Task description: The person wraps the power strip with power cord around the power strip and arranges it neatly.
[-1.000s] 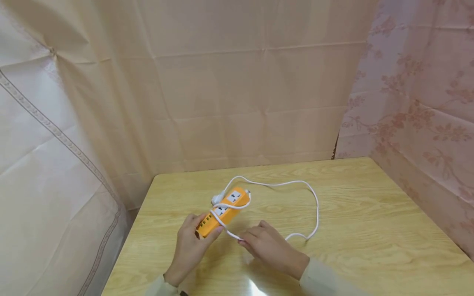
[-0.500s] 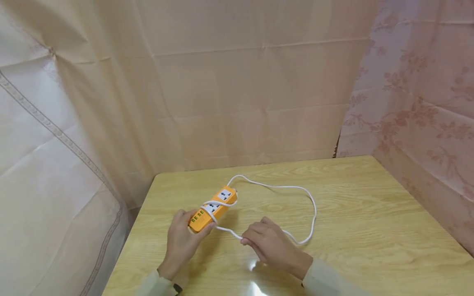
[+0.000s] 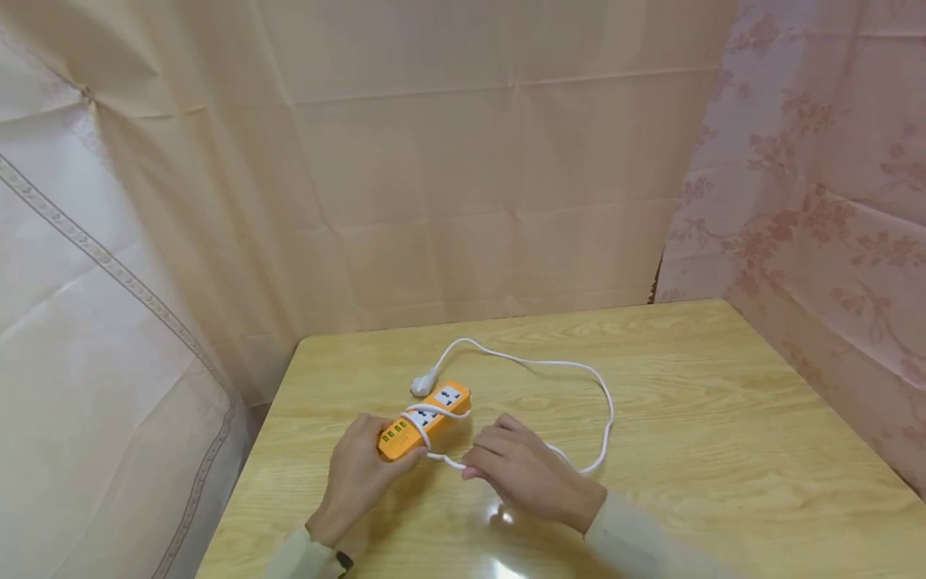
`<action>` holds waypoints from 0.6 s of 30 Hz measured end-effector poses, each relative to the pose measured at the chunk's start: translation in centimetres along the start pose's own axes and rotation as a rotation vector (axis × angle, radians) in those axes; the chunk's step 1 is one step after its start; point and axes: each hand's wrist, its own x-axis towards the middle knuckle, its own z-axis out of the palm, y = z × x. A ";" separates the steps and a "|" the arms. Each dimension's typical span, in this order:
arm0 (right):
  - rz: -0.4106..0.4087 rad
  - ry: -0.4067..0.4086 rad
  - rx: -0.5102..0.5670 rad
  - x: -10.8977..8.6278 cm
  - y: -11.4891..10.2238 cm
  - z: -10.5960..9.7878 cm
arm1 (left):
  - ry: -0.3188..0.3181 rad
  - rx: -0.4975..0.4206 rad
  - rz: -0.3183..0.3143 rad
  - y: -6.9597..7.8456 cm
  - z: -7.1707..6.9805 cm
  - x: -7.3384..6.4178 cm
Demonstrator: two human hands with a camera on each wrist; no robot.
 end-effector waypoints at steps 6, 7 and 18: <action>-0.014 -0.009 -0.011 0.5 -0.1 -0.1 | -0.024 0.055 0.049 0.0 -0.5 -0.3; -0.020 -0.009 -0.013 0.6 0.0 -0.2 | -0.032 0.058 0.063 0.0 -0.7 -0.4; -0.055 -0.005 0.002 1.9 1.2 -1.5 | -0.336 -0.030 0.273 -0.3 -3.4 -0.2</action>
